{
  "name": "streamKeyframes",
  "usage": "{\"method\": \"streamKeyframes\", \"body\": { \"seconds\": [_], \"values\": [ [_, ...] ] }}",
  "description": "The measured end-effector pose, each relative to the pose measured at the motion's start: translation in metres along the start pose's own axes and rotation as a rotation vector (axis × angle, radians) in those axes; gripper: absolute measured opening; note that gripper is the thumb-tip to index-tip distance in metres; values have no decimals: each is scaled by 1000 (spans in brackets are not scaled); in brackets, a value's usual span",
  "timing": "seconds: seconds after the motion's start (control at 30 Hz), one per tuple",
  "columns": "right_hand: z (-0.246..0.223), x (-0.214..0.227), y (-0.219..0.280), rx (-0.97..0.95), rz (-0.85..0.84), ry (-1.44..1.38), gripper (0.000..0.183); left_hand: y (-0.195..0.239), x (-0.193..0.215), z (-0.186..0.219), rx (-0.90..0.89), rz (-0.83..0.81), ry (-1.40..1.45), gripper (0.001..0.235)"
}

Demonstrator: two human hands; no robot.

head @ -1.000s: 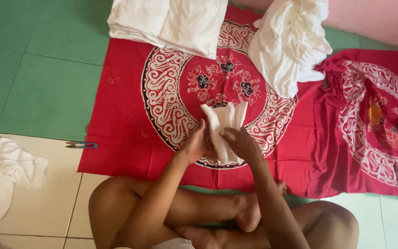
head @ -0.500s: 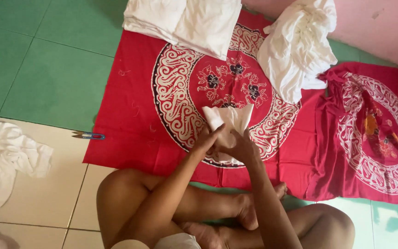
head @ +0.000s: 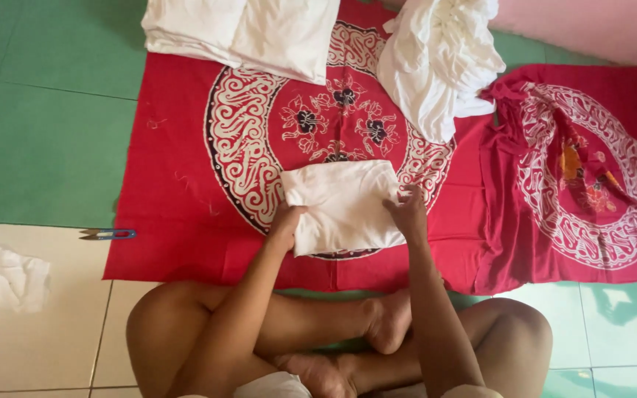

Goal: The person sits on the floor and folds a white shirt by hand, smoothing the fabric and folding it into a compact square. They then place the folded shirt onto a stack of other white clothes and pick up another white shirt to begin folding it.

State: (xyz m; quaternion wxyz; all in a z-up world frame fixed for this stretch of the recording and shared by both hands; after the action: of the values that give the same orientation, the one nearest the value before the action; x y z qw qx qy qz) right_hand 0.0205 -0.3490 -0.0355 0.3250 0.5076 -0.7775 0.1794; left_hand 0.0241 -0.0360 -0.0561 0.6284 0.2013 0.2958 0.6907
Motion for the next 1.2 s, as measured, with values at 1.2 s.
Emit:
{"method": "streamKeyframes", "body": {
  "seconds": [1.2],
  "values": [
    [-83, 20, 12, 330, -614, -226, 75, -4, -13, -5, 21, -231, -70, 93]
  ]
}}
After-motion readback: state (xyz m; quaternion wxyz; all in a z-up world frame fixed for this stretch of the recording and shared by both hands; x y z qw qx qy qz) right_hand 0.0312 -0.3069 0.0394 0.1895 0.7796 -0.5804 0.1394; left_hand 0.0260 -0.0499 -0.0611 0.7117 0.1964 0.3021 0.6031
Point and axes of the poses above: each hand's wrist, its own y-axis away from the middle knuckle, its own x-axis out of the back of the hand, z = x × y, the point moved 3 cm from there along -y, towards the middle knuckle, and after that the axes turned 12 degrees about -y, right-handed, at the moved point
